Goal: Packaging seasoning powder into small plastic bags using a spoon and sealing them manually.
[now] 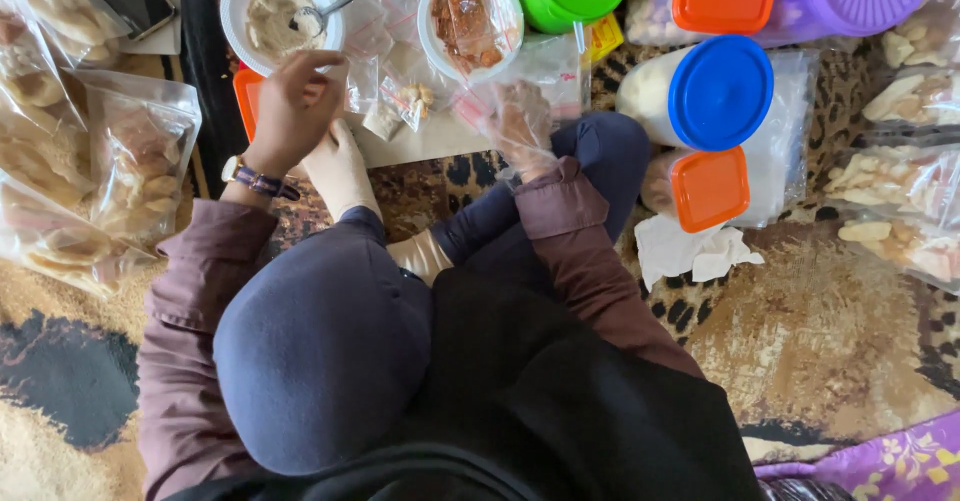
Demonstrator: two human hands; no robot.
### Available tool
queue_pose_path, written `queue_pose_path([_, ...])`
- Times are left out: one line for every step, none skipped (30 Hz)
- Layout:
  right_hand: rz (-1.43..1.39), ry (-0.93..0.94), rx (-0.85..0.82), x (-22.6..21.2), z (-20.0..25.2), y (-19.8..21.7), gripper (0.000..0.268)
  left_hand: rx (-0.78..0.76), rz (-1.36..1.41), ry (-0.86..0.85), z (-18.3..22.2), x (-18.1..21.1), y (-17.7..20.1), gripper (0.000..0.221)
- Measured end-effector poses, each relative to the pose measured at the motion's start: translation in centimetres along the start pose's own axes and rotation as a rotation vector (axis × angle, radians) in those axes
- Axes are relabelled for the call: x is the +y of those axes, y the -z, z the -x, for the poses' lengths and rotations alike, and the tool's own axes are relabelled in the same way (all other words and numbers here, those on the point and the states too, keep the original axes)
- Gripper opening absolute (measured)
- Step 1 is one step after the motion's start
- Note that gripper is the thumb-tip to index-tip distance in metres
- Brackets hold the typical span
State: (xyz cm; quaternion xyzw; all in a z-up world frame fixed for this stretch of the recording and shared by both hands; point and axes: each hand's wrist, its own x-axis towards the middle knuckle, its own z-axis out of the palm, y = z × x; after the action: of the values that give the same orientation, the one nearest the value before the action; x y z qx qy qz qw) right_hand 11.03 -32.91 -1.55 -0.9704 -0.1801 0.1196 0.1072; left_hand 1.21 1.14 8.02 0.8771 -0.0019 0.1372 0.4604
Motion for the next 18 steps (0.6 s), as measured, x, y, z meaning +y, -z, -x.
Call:
queue_pose_path([0.002,-0.001,0.005,-0.5,0.1,0.7,0.058,0.001,0.002,-0.005,-0.9,0.3,-0.6,0.031])
queue_pose_path([-0.010,0.100,-0.042,-1.0,0.9,1.1,0.062,-0.149,-0.049,-0.007,-1.1,0.8,-1.3,0.031])
queue_pose_path([-0.023,0.202,-0.087,-1.6,1.6,1.4,0.068,-0.300,-0.098,-0.010,-1.3,1.2,-1.9,0.032])
queue_pose_path([-0.022,0.203,-0.088,-1.2,1.4,0.3,0.068,-0.299,-0.097,-0.010,-1.2,1.5,-2.7,0.032])
queue_pose_path([0.003,0.150,-0.096,-0.8,1.1,-0.8,0.071,-0.412,-0.155,0.005,-1.1,1.9,-3.4,0.032])
queue_pose_path([0.029,0.107,-0.108,-0.5,0.7,-1.9,0.074,-0.518,-0.213,0.027,-0.9,2.2,-4.1,0.032])
queue_pose_path([0.032,0.116,-0.113,-0.1,0.1,-2.4,0.074,-0.511,-0.212,0.036,-0.7,1.4,-4.4,0.032])
queue_pose_path([0.039,0.115,-0.097,0.2,-0.1,-3.1,0.074,-0.512,-0.314,0.009,-0.1,0.6,-4.8,0.032])
queue_pose_path([0.046,0.114,-0.081,0.5,-0.3,-3.7,0.074,-0.512,-0.417,-0.017,0.6,-0.1,-5.1,0.033])
queue_pose_path([0.050,0.123,-0.085,-0.6,0.3,-1.9,0.074,-0.506,-0.415,-0.009,0.9,-0.9,-5.0,0.033])
queue_pose_path([0.042,0.162,-0.010,-1.6,0.9,-0.1,0.055,-0.447,-0.376,0.025,1.1,-1.6,-4.9,0.034])
queue_pose_path([0.033,0.195,0.066,-2.6,1.6,1.7,0.040,-0.393,-0.337,0.054,1.3,-2.3,-4.8,0.036])
queue_pose_path([0.035,0.197,0.064,-1.5,1.3,0.0,0.040,-0.391,-0.335,0.056,1.2,-2.4,-4.6,0.036])
queue_pose_path([-0.079,0.132,0.097,-0.4,1.2,-1.9,0.032,-0.389,-0.328,0.073,1.1,-2.6,-4.4,0.036])
queue_pose_path([-0.193,0.065,0.130,0.7,1.0,-3.7,0.025,-0.387,-0.321,0.090,0.9,-2.7,-4.2,0.037])
queue_pose_path([-0.195,0.058,0.127,0.5,1.3,-2.4,0.025,-0.396,-0.319,0.091,0.5,-1.9,-4.0,0.037])
queue_pose_path([-0.395,0.092,0.109,0.3,1.6,-1.1,0.023,-0.401,-0.281,0.079,0.1,-1.0,-3.7,0.035])
queue_pose_path([-0.595,0.133,0.097,0.0,1.3,0.3,0.026,-0.399,-0.248,0.064,-0.7,-0.2,-3.3,0.034])
